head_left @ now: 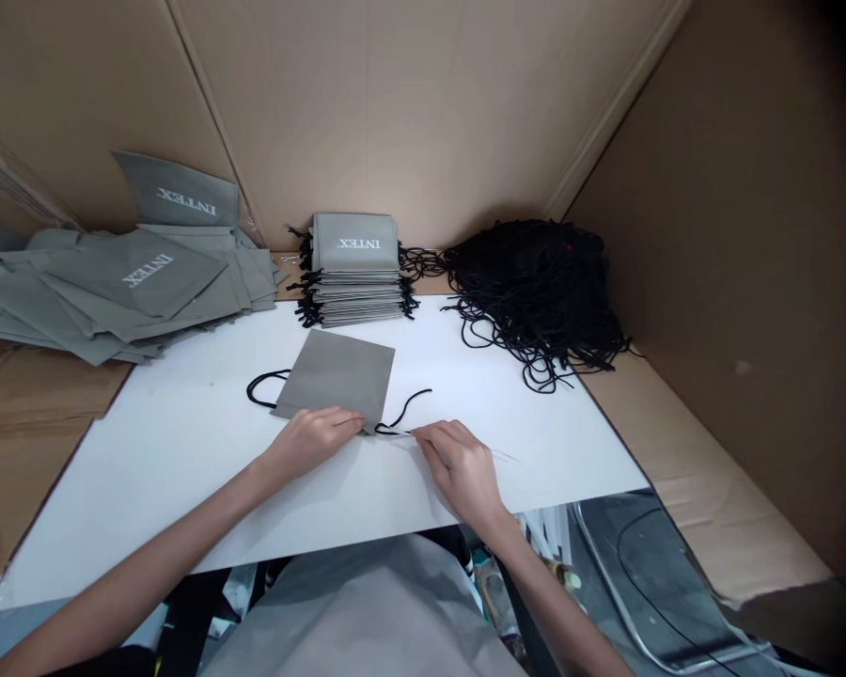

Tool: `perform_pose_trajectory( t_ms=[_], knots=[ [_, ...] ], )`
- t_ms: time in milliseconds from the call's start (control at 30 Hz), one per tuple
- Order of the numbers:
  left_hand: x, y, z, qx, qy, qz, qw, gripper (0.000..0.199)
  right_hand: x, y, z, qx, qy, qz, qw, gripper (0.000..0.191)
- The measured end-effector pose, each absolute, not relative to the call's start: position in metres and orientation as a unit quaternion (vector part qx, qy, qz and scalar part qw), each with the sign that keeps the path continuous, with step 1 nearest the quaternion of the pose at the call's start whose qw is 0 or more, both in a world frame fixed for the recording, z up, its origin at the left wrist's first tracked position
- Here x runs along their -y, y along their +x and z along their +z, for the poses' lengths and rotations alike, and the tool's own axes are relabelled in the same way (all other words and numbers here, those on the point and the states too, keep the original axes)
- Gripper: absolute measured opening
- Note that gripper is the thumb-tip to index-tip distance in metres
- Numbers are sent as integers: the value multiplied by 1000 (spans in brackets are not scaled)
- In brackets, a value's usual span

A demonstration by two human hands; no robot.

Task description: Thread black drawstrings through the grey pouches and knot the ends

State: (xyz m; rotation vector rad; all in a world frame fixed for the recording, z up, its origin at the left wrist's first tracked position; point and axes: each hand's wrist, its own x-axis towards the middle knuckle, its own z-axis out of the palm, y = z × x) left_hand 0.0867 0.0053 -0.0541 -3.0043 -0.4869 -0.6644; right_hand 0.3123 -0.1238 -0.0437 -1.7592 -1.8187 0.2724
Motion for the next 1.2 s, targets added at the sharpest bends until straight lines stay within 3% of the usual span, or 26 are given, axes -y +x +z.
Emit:
perform_pose_trajectory(
  t_ms=[300,700,800,1033,1200],
  knots=[
    [-1,86,-53,182,-940,-288,31,21,126,306,-41,676,-671,0,303,38],
    [0,95,-55,257,-934,-245,-40,23,128,293,-56,641,-705,-52,298,39],
    [2,98,-46,261,-938,-218,-64,16,126,296,-56,645,-707,-47,286,35],
    [2,114,-30,376,-868,-133,-295,30,125,298,-58,637,-720,-40,273,27],
    [-24,146,-21,376,-858,-42,-349,35,125,295,-62,644,-707,-60,286,31]
  ],
)
